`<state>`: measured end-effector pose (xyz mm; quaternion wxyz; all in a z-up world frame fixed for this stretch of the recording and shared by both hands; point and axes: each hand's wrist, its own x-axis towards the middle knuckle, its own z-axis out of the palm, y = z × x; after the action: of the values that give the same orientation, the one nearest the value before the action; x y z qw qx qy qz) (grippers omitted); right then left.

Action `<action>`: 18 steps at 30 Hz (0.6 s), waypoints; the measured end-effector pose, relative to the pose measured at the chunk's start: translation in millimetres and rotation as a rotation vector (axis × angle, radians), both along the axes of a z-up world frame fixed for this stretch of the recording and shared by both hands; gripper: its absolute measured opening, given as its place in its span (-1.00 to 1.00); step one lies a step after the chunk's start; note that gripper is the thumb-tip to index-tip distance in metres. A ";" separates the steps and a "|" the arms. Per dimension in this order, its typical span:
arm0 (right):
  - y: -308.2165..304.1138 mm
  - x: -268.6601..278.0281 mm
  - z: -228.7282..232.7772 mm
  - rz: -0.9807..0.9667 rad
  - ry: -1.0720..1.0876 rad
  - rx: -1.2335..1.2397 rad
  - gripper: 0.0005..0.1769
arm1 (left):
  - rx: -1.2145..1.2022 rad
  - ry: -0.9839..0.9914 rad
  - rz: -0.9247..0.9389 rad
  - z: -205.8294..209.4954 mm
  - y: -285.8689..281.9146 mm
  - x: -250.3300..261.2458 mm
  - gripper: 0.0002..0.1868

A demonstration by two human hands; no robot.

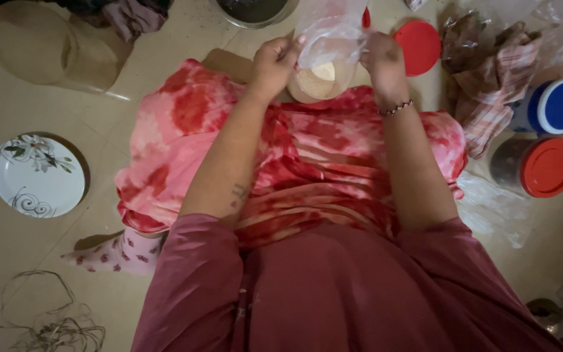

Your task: The person sits on the floor and cleans the inside of a clear plastic container using a cloth. They then open a plastic bag containing a white granular substance and pour it into the container. Finally, they place a red lid on the container and wipe the outside with the cloth.

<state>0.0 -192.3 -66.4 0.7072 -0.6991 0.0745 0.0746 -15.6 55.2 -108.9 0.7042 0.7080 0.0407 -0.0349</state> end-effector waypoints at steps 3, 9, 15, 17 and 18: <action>12.0 -5.4 19.1 0.066 -0.127 -0.020 -0.74 | 0.008 -0.112 -0.054 -7.5 0.3 -1.6 -0.76; -7.4 -7.9 -8.0 0.094 -0.253 -0.014 -0.45 | 0.171 -0.167 -0.145 -12.2 3.6 -5.7 -0.62; -76.8 1.5 -37.4 -0.004 -0.048 0.294 -0.93 | 0.331 -0.290 -0.015 -21.6 6.2 -8.6 -0.25; -82.4 10.5 -18.4 -0.016 0.057 0.594 -0.92 | 0.437 -0.011 -0.094 -42.3 4.5 -5.8 -0.22; -79.5 7.6 -5.1 -0.074 0.108 0.556 -0.92 | 0.491 0.126 -0.126 -52.5 3.1 -2.5 -0.18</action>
<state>7.6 -271.9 -71.5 0.8690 -0.4702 0.1144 0.1036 -18.2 58.3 -161.4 0.5036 0.8554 0.0476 -0.1118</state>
